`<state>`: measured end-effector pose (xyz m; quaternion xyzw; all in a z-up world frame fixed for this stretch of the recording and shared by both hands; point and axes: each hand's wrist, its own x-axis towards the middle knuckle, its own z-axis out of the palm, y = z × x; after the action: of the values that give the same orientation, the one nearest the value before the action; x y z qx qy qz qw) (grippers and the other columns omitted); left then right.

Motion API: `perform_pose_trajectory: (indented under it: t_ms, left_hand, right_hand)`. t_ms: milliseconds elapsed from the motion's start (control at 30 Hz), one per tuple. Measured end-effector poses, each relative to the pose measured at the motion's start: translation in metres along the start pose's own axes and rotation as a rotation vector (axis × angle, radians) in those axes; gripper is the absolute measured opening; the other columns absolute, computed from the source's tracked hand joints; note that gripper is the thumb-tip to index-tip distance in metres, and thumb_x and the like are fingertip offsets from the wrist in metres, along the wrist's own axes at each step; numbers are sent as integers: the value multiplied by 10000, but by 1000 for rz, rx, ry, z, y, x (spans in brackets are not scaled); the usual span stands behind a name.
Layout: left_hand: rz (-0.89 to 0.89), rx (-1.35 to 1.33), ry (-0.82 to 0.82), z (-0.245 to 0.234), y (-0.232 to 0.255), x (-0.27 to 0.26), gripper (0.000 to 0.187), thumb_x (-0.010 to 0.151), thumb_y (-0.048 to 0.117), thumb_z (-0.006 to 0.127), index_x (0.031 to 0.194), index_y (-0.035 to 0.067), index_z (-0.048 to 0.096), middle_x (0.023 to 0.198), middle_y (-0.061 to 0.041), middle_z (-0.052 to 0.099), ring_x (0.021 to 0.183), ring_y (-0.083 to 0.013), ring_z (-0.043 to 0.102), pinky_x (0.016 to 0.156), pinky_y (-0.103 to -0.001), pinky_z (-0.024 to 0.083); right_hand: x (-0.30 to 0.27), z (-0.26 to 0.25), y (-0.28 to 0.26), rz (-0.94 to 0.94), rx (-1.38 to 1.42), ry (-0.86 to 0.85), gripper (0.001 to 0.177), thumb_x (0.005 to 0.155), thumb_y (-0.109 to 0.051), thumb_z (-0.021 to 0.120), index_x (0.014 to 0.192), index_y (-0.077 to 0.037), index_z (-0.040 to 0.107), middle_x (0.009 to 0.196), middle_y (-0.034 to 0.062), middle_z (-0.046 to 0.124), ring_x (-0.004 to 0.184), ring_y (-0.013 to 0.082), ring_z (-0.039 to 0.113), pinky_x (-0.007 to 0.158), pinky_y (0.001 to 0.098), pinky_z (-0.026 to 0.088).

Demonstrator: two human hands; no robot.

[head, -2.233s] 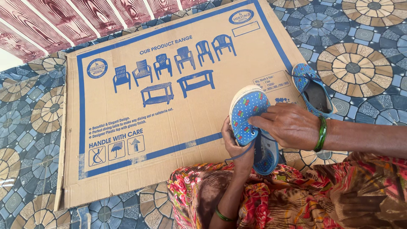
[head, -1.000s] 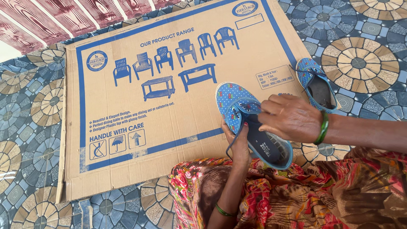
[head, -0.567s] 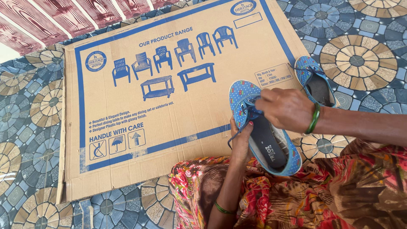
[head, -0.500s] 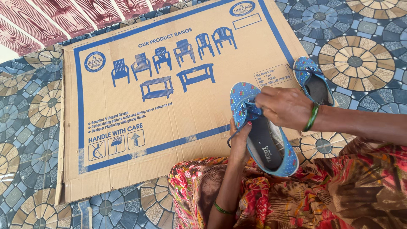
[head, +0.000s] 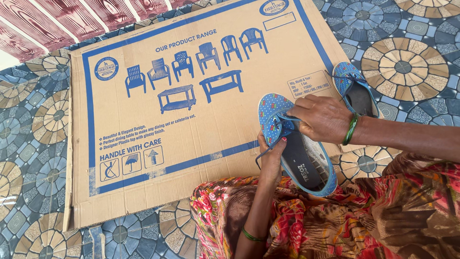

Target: The person sits on the floor and uses a small tool to thread a lace through the eyelets of a blue shoe. They repeatedly pull the lace through, adjust the shoe, and continue threading the lace through multiple eyelets on the shoe.

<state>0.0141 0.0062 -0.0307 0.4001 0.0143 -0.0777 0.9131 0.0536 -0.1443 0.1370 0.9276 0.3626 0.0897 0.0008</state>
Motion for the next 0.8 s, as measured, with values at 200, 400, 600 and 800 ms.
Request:
perform_pose_trajectory:
  t_ms: [200,400,600,800]
  left_hand:
    - [-4,60,14,5,4,-2,860,835,292,763,1497,107,247,1281,-140,539,1231,-216,545,1074,-427,469]
    - [55,228,23,11,-3,-9,770,906,265,710,1501,87,255,1262,-155,548,1195,-221,547,1036,-400,482]
    - [-57,22,-16,8,-7,-6,809,854,273,749,1472,133,247,1279,-151,546,1217,-236,559,1008,-420,528]
    - [-70,-73,-42,9,-14,-6,850,863,272,782,1510,155,244,1345,-156,551,1264,-241,555,1033,-404,524]
  right_hand:
    - [-4,6,7,64,132,-69,355,767,-71,693,1120,-42,690,981,102,644,986,283,650,815,433,554]
    - [-5,7,11,-52,181,-58,344,778,-17,686,1119,-56,700,1028,99,652,1020,297,636,912,427,517]
    - [-4,-5,9,-103,85,-110,495,711,-164,757,1181,-43,661,1094,129,611,1072,317,585,924,466,458]
    - [-2,-1,-5,-308,-302,-62,244,808,-157,696,1029,-84,623,1057,102,603,1120,286,587,927,451,463]
